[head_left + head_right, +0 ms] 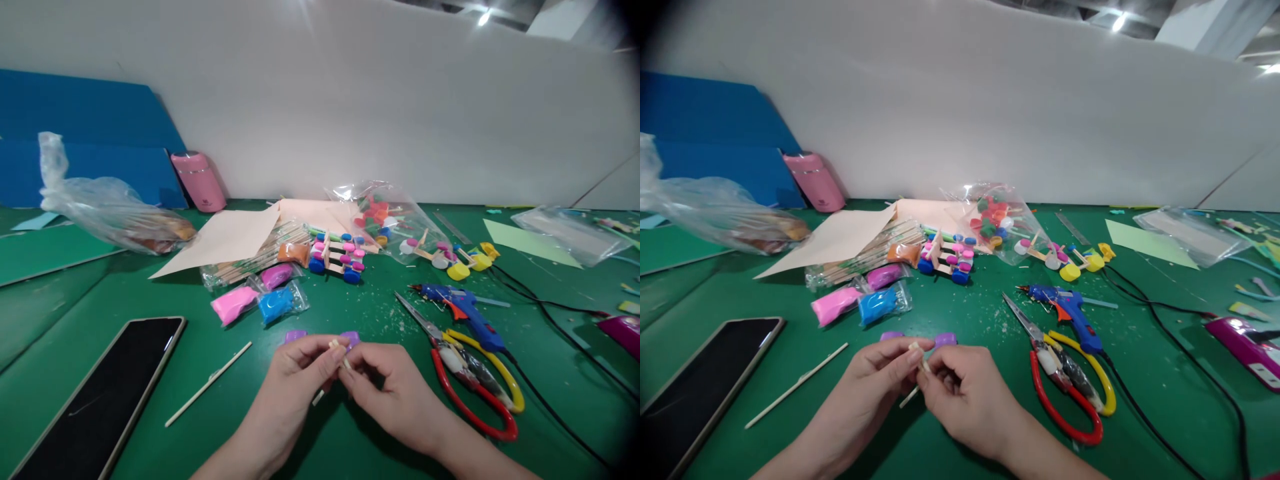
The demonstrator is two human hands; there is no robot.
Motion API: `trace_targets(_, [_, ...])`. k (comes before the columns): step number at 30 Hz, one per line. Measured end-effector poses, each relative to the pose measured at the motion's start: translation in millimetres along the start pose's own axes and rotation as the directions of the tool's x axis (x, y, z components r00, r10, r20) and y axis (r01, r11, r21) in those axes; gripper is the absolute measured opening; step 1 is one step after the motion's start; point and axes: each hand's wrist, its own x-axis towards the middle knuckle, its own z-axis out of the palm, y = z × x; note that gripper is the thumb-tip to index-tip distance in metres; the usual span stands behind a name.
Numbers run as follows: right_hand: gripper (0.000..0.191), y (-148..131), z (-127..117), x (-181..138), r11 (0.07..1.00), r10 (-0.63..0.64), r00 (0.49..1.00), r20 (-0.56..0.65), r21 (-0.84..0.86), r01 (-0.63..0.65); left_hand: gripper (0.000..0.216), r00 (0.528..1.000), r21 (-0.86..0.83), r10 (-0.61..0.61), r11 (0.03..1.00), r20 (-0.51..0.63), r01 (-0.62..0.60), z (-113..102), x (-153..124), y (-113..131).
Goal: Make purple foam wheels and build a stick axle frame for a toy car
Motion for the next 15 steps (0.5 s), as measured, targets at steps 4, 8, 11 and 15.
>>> trace_targets(4, [0.024, 1.7, -1.0, 0.6, 0.956, 0.125, 0.987, 0.099, 0.256, -0.147, 0.016, 1.000, -0.007, -0.004, 1.000, 0.007, 0.004, 0.4, 1.0, 1.2])
trace_targets(8, [0.035, 6.8, -3.5, 2.1, 0.844, 0.175, 0.956, 0.237, 0.464, -0.269, 0.019, 0.999, -0.077, -0.041, 0.996, 0.013, 0.042, -1.1, 0.8, 4.0])
trace_targets(11, [0.038, 8.6, -3.9, 3.4, 0.818, 0.191, 0.952, 0.241, 0.496, -0.290, 0.017, 0.998, -0.107, -0.059, 0.992, 0.009, 0.060, -2.5, 0.6, 5.6])
trace_targets(15, [0.029, 7.9, -2.5, 3.8, 0.818, 0.206, 0.952, 0.226, 0.494, -0.295, 0.021, 0.997, -0.118, -0.074, 0.990, 0.014, 0.075, -2.5, 1.9, 4.7])
